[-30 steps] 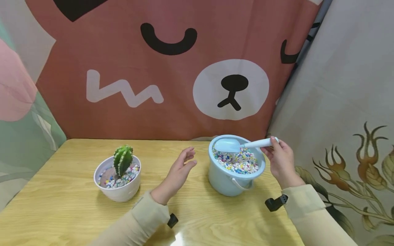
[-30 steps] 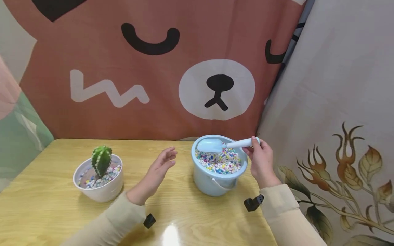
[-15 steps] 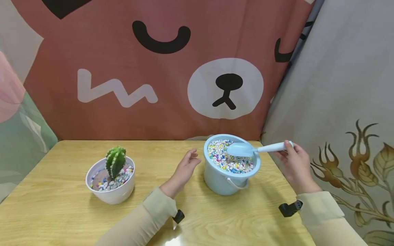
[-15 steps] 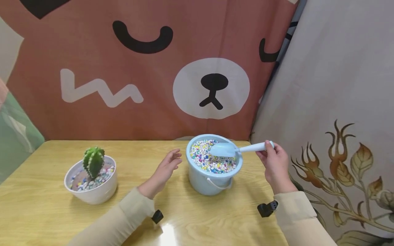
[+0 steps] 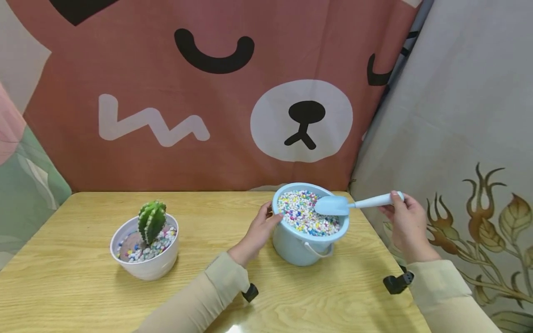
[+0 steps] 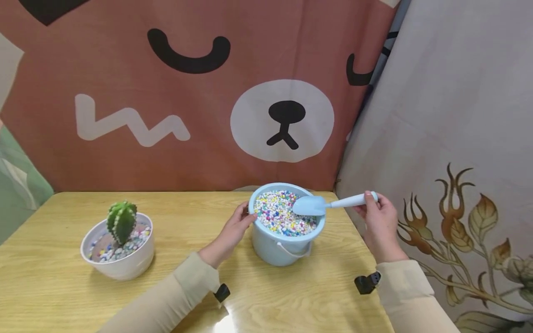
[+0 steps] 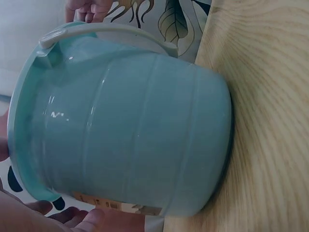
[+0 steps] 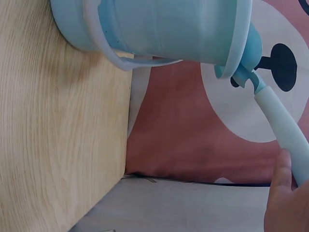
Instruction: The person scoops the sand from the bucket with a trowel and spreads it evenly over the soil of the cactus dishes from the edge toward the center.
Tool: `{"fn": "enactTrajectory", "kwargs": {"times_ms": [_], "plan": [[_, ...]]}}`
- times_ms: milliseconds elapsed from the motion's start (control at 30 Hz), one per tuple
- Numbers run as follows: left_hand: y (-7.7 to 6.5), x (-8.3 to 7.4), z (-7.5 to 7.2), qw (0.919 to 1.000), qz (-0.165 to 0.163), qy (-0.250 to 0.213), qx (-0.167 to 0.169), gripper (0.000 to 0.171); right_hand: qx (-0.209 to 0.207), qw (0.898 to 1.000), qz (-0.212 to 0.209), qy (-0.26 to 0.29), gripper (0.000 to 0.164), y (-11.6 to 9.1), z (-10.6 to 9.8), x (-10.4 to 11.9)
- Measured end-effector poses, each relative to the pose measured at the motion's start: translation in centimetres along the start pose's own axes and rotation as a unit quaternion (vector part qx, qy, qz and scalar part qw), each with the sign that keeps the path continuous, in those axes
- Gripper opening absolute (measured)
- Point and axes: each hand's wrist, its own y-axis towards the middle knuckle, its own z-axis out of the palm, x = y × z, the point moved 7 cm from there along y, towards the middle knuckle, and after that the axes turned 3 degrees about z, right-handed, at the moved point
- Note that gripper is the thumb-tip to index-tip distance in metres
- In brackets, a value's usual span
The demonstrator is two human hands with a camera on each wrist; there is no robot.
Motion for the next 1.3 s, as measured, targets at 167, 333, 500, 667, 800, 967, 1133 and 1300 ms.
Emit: {"fn": "enactTrajectory", "kwargs": {"times_ms": [167, 333, 500, 667, 800, 967, 1133, 1300], "plan": [[0.2, 0.0, 0.4, 0.9999, 0.006, 0.011, 0.009, 0.065, 0.012, 0.999, -0.021, -0.045, 0.026, 0.2, 0.4, 0.6], [0.5, -0.1, 0.4, 0.9992, 0.019, 0.007, 0.034, 0.066, 0.039, 0.993, -0.043, -0.104, 0.028, 0.4, 1.5, 1.0], [0.7, 0.2, 0.6, 0.9984, 0.014, 0.005, 0.055, 0.065, 0.064, 0.987, -0.033, -0.143, 0.027, 0.6, 2.1, 0.4], [0.6, 0.3, 0.8, 0.9983, 0.019, 0.004, 0.055, 0.065, 0.076, 0.985, -0.012, -0.155, 0.032, 0.8, 2.7, -0.2], [0.7, 0.5, 0.9, 0.9982, 0.026, 0.004, 0.053, 0.065, 0.070, 0.989, 0.008, -0.133, 0.033, 0.9, 2.7, -0.8], [0.7, 0.7, 0.9, 0.9981, 0.031, -0.001, 0.053, 0.064, 0.095, 0.991, 0.041, -0.089, 0.036, 0.6, 3.4, -2.4], [0.6, 0.4, 0.9, 0.9977, 0.035, 0.004, 0.058, 0.065, 0.098, 0.992, 0.068, -0.050, 0.033, -0.3, 4.4, -3.9], [0.7, 0.1, 0.5, 0.9982, 0.033, 0.013, 0.048, 0.067, 0.104, 0.992, 0.058, -0.047, 0.033, -1.2, 5.7, -4.1]]}}
